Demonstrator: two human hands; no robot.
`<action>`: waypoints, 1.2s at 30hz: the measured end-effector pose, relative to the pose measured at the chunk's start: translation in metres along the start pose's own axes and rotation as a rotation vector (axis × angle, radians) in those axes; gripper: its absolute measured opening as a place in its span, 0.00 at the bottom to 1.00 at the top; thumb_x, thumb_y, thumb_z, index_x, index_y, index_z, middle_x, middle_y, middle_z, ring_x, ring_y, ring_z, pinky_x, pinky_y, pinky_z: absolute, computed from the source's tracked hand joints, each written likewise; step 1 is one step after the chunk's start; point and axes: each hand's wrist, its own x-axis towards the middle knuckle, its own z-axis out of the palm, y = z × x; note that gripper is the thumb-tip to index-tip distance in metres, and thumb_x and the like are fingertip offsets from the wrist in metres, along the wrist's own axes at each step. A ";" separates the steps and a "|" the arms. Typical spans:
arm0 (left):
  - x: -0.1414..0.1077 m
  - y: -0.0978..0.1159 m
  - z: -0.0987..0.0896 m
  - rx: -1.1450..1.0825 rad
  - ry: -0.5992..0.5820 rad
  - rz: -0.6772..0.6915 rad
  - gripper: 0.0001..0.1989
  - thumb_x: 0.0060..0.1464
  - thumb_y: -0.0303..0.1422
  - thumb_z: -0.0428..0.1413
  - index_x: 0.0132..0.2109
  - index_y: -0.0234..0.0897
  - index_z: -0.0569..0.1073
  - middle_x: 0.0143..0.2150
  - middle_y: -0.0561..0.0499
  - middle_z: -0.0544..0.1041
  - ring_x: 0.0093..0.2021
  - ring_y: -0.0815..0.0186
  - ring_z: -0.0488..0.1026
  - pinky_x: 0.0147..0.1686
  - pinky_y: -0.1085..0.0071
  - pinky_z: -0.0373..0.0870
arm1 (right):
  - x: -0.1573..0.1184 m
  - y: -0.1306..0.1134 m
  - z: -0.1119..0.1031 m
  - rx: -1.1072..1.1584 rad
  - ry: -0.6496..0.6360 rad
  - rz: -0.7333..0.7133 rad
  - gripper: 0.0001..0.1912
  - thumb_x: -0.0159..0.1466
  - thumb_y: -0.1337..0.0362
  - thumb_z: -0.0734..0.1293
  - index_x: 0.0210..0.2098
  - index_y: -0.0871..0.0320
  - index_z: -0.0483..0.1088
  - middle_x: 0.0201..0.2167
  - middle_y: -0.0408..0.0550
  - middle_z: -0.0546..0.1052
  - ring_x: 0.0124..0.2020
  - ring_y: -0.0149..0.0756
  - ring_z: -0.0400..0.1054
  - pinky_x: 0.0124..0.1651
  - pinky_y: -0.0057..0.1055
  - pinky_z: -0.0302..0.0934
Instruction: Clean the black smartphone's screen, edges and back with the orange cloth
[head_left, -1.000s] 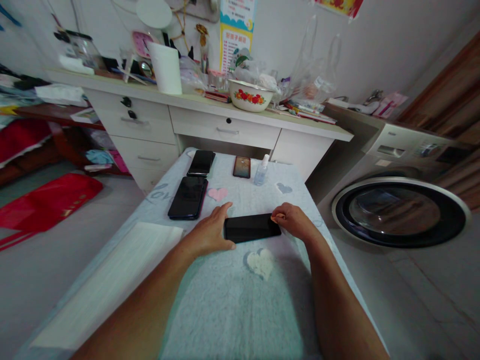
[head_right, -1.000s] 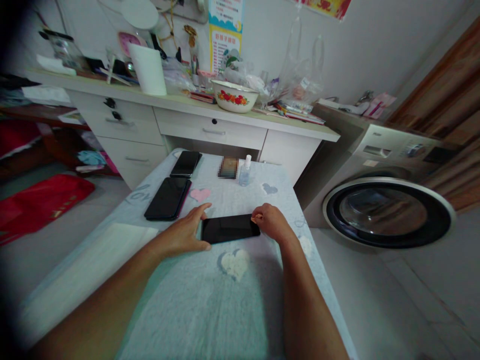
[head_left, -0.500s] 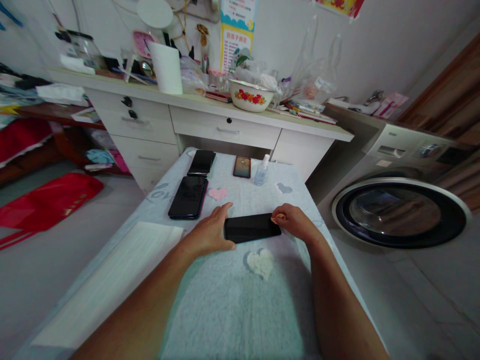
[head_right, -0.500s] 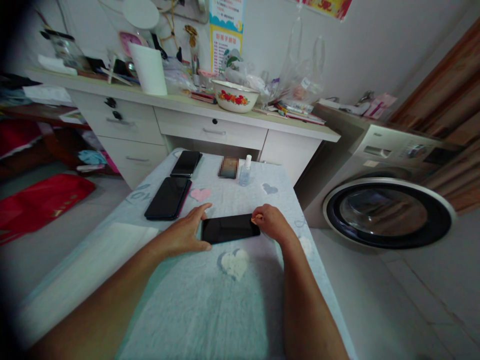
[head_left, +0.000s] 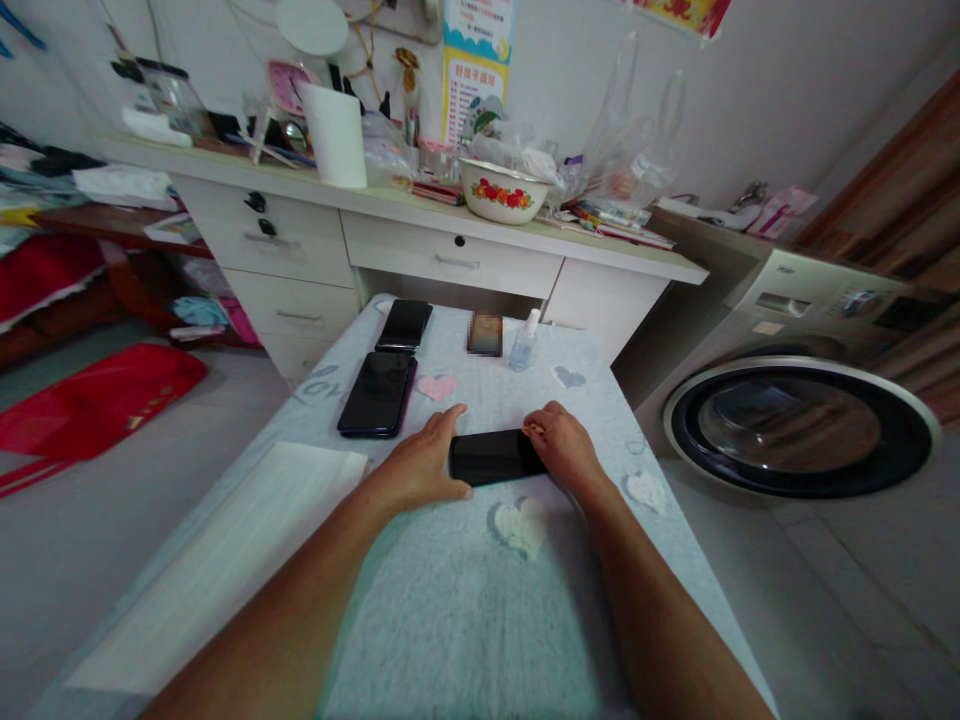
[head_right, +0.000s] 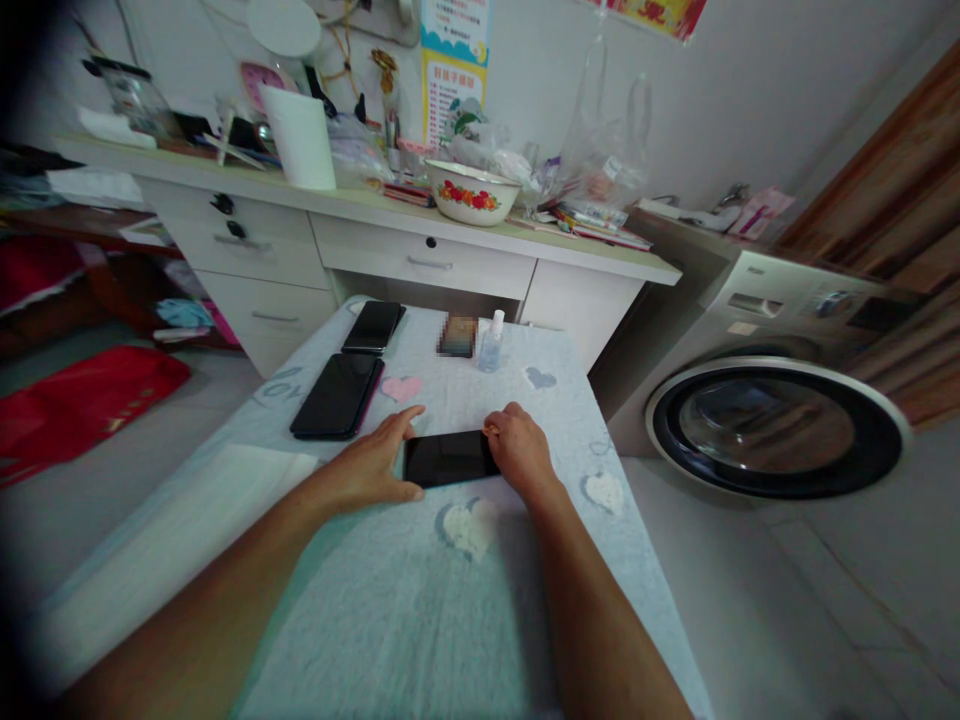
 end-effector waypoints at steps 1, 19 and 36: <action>0.000 0.000 0.000 0.001 0.001 0.001 0.53 0.37 0.36 0.64 0.67 0.40 0.44 0.61 0.40 0.62 0.56 0.51 0.66 0.53 0.60 0.62 | -0.001 -0.003 0.001 -0.003 0.004 -0.012 0.10 0.65 0.66 0.61 0.39 0.55 0.74 0.38 0.48 0.70 0.39 0.33 0.65 0.42 0.26 0.55; -0.001 -0.001 -0.004 0.018 -0.001 -0.007 0.54 0.36 0.36 0.64 0.67 0.36 0.43 0.60 0.38 0.60 0.60 0.52 0.62 0.56 0.62 0.61 | 0.002 0.004 -0.007 -0.026 -0.040 -0.002 0.10 0.65 0.64 0.61 0.38 0.56 0.75 0.37 0.48 0.71 0.39 0.33 0.65 0.41 0.26 0.54; 0.002 -0.008 0.000 0.019 0.005 -0.006 0.58 0.34 0.38 0.65 0.67 0.36 0.41 0.62 0.37 0.59 0.60 0.51 0.63 0.56 0.62 0.61 | 0.004 -0.051 0.003 -0.105 -0.036 -0.174 0.11 0.65 0.68 0.59 0.38 0.55 0.74 0.38 0.49 0.69 0.40 0.35 0.63 0.38 0.28 0.54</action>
